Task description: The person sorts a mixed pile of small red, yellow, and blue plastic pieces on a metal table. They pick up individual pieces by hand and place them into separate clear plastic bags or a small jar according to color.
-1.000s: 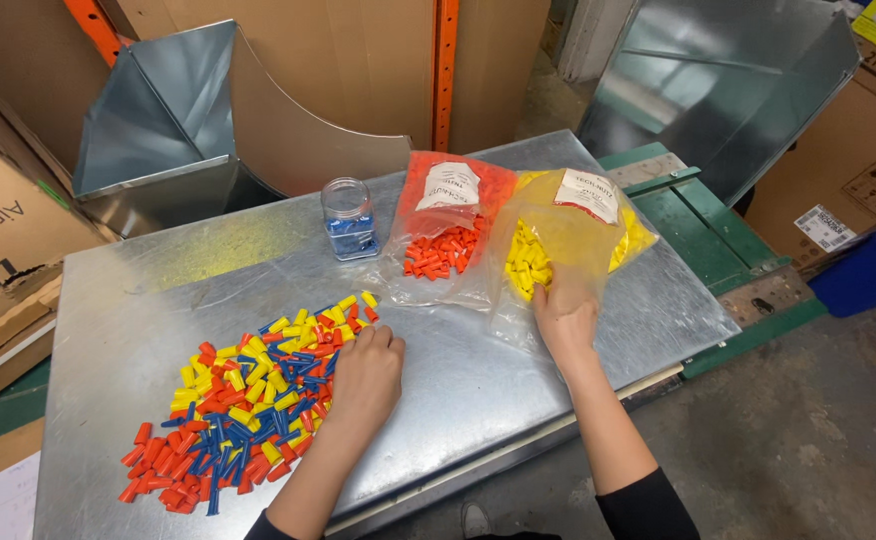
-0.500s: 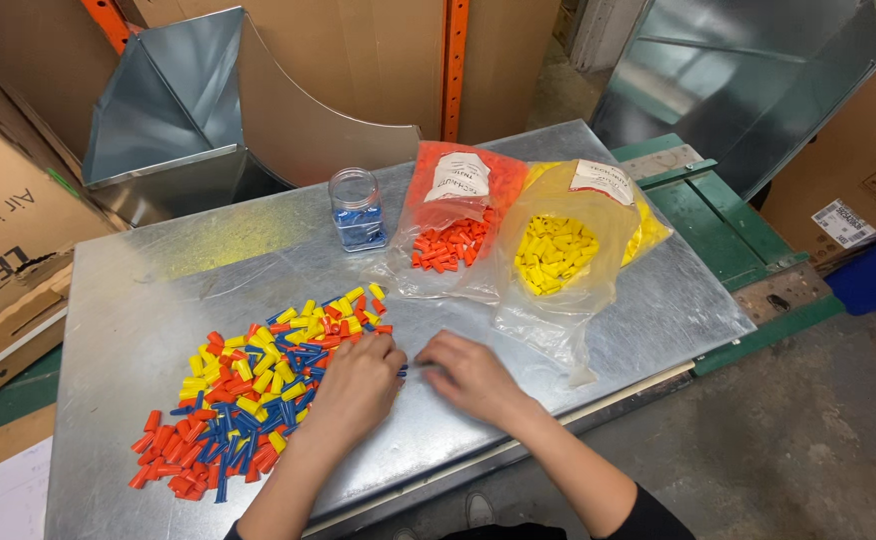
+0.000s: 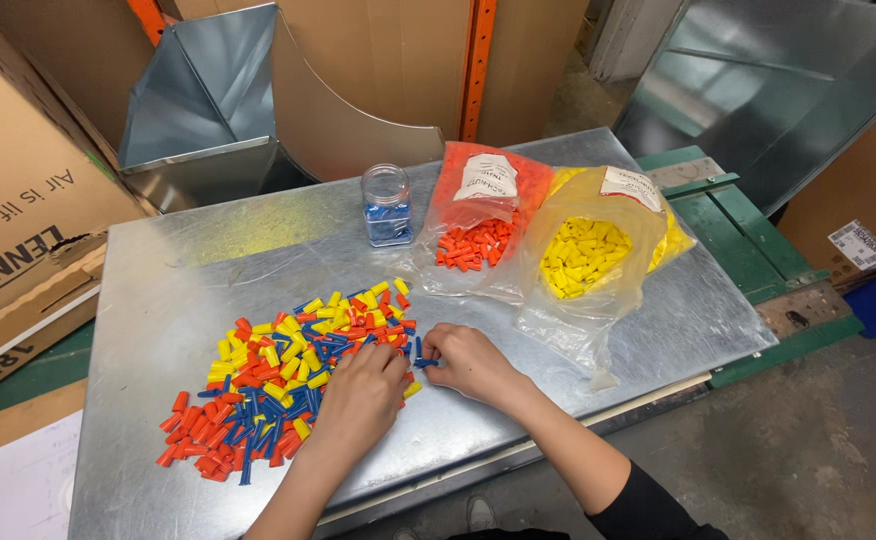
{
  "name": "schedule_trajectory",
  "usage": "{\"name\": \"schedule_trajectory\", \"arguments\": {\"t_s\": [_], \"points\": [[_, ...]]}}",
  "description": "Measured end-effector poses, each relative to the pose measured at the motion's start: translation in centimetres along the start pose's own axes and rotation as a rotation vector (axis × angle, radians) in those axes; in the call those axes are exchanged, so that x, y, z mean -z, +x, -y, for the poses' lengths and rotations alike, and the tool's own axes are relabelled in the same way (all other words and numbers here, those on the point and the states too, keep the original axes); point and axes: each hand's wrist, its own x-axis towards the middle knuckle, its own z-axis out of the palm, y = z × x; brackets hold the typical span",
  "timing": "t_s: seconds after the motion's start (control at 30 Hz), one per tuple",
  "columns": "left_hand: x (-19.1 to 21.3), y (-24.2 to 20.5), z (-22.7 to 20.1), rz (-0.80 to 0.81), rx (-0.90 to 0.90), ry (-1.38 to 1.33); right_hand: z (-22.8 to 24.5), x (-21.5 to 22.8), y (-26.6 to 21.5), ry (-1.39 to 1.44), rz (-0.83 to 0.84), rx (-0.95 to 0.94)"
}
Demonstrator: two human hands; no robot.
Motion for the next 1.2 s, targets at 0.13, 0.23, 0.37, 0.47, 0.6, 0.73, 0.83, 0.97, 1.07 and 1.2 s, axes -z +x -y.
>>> {"name": "schedule_trajectory", "arguments": {"t_s": [0.13,0.23,0.37,0.47,0.6,0.73,0.83,0.97,1.07,1.2], "points": [[2.8,3.0,0.4,0.123,0.055,0.022,3.7,3.2,-0.7,0.036,0.040,-0.119],[1.8,5.8,0.4,0.167,0.056,0.018,3.4,2.8,-1.2,0.047,-0.003,-0.133],[-1.9,7.4,0.4,0.196,-0.046,0.112,3.0,2.5,-2.4,0.115,-0.069,-0.190],[-2.9,7.9,0.0,0.186,-0.157,0.136,2.3,2.3,-3.7,0.189,-0.153,-0.240],[-2.5,8.8,-0.4,0.300,-0.231,0.153,0.6,1.7,-5.1,0.402,-0.334,-0.319],[-1.9,9.6,-0.8,0.381,-0.296,0.102,-1.0,1.6,-5.4,0.666,-0.517,-0.319],[-2.7,10.2,-0.6,0.392,-0.305,0.057,-0.5,3.3,-4.6,0.773,-0.587,-0.259],[1.5,12.1,0.4,0.402,-0.250,-0.001,-1.1,4.9,-3.1,0.833,-0.641,-0.141],[7.1,14.3,2.5,0.303,-0.119,-0.031,-1.5,6.2,-1.3,0.841,-0.662,-0.073],[8.1,17.6,7.6,0.056,0.191,-0.015,-1.8,7.6,1.2,0.865,-0.684,-0.001]]}}
